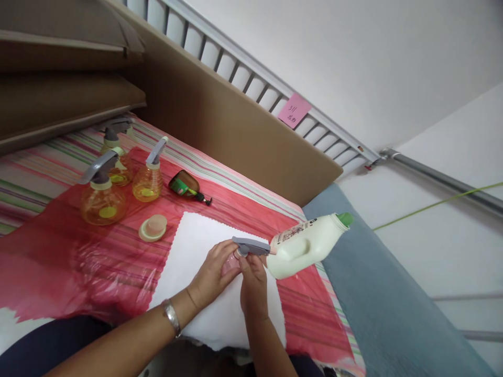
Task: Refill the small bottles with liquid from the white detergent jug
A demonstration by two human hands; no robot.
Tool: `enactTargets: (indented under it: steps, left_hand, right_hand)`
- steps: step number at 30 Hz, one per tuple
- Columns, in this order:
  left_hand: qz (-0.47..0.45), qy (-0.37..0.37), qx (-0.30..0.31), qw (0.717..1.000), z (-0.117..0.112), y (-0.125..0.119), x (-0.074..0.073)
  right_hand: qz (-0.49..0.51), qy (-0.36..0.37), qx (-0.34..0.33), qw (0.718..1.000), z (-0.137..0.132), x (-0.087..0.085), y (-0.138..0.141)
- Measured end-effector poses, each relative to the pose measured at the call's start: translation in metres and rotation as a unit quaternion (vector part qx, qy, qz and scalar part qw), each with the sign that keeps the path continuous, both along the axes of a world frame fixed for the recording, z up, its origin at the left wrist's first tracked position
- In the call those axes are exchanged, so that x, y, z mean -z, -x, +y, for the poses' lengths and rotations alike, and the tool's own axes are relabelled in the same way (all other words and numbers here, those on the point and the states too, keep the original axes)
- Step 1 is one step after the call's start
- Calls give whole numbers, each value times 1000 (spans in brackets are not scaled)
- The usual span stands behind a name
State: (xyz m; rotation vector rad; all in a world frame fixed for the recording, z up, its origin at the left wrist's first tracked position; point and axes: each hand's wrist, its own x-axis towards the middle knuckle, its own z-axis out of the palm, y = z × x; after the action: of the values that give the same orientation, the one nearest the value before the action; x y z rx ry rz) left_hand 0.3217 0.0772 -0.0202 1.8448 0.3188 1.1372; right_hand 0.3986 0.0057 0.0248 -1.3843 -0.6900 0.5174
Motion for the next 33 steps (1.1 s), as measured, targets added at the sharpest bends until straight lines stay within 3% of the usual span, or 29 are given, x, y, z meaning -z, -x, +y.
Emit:
enactTargets:
  steps: [7, 14, 19, 24, 33]
  left_hand:
    - [7, 7, -7, 1000, 0, 2, 0]
    - [13, -2, 5, 1000, 2, 0, 0]
    - [-4, 10, -8, 1000, 1, 2, 0]
    - [-6, 21, 8, 1000, 0, 4, -3]
    - [-12, 23, 9, 1000, -1, 4, -3]
  right_hand:
    - [46, -4, 40, 998, 8, 4, 6]
    - [21, 2, 12, 1000, 8, -2, 3]
    - [11, 23, 18, 1000, 10, 3, 0]
    - [-23, 33, -18, 999, 5, 5, -3]
    - [-33, 47, -8, 998, 5, 4, -1]
